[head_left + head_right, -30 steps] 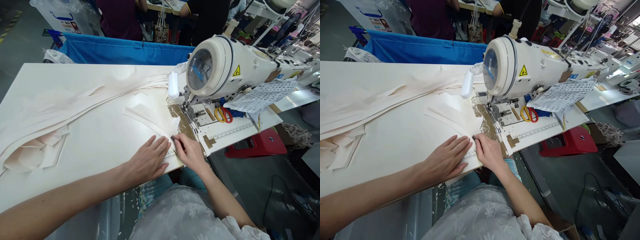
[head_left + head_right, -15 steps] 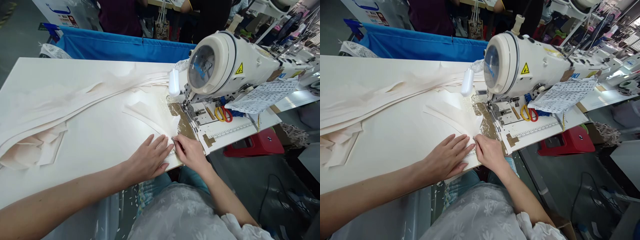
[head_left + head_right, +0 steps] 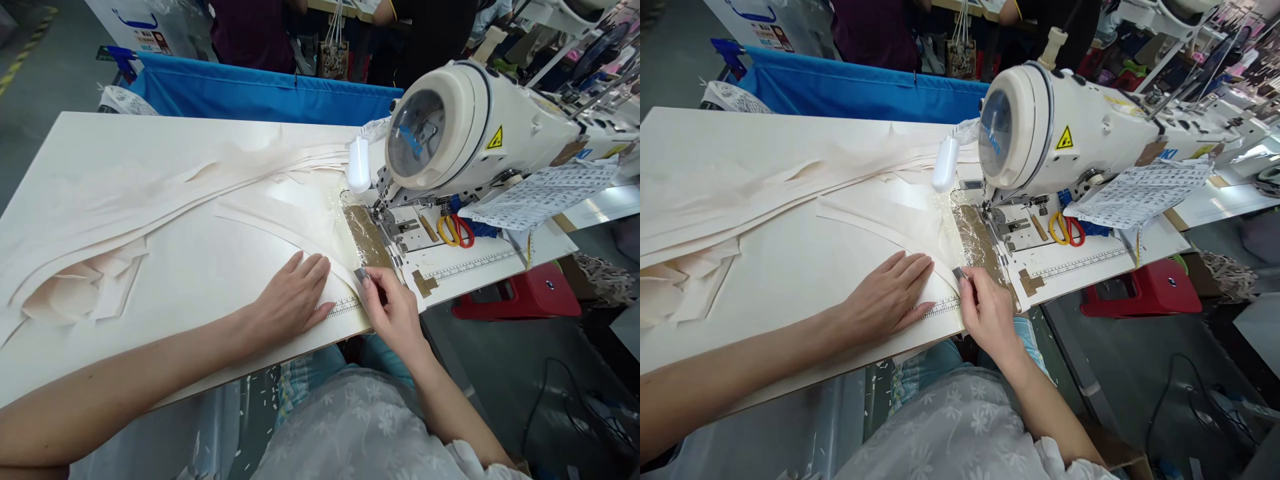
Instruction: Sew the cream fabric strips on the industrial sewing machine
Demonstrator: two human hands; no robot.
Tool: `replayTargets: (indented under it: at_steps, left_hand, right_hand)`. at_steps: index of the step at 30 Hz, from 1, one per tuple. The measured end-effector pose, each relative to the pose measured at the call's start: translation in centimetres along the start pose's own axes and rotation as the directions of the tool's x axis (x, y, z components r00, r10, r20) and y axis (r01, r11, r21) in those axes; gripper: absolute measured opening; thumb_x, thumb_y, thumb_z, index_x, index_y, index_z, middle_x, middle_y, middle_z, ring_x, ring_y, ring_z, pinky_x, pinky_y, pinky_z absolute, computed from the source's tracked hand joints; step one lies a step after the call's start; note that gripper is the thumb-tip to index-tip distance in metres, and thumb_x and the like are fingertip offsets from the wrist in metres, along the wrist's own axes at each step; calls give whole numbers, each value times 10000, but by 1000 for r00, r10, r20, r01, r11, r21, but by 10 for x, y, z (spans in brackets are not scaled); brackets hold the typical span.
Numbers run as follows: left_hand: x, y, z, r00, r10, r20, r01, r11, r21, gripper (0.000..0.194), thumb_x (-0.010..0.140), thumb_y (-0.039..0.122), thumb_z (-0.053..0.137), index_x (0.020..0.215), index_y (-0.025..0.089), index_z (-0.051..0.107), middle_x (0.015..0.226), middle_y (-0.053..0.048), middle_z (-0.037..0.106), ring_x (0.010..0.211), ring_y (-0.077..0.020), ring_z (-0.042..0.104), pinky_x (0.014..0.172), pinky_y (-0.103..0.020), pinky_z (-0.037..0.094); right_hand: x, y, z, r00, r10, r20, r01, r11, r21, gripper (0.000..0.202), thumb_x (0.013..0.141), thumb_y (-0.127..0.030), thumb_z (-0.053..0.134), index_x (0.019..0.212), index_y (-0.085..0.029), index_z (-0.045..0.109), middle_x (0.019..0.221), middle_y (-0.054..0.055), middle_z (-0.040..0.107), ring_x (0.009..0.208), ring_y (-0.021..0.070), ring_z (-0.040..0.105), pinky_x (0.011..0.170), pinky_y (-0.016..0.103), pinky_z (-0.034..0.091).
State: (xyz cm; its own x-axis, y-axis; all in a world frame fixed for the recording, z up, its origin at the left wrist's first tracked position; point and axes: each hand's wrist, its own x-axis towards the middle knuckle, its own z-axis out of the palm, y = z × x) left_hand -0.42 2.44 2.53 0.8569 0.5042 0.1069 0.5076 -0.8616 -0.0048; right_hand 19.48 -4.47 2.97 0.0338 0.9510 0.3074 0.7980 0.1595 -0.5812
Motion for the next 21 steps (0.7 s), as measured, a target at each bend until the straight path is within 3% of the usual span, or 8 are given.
replayTargets:
  at_steps: [4,9,17,21]
  left_hand:
    - [-5,7,2,1000,28,13,-28,999,21,626,998,501,417,1408,34,495,1376,-273,521,1308,-413,451,1041,-543,370]
    - [-8,12,3,999,24,40,-26,999,35,688,987,575,398,1429,55,479,1419,-300,481,1336,-453,424,1042,-576,349]
    - [-6,12,2,999,30,37,-32,999,43,692,982,584,402,1422,58,492,1414,-305,486,1330,-453,441,1030,-573,365]
    - [-7,12,2,998,26,50,-28,998,52,688,978,586,409,1428,72,488,1408,-303,490,1327,-454,441,1009,-567,382]
  right_hand:
    - [25,2,13,993,-81,87,87,994,-66,210,996,-248,415,1074,-219,607,950,56,730,793,182,682,672,267,478]
    - [46,9,28,971,-145,190,177,971,-162,228,988,-223,410,1066,-228,624,1010,46,747,867,192,692,640,262,445]
    - [46,10,29,959,-178,219,221,956,-193,204,987,-213,438,1045,-213,633,941,31,747,797,173,685,605,254,397]
    - [41,11,18,952,-177,250,235,946,-222,200,972,-205,443,993,-210,642,886,33,740,737,169,669,600,255,390]
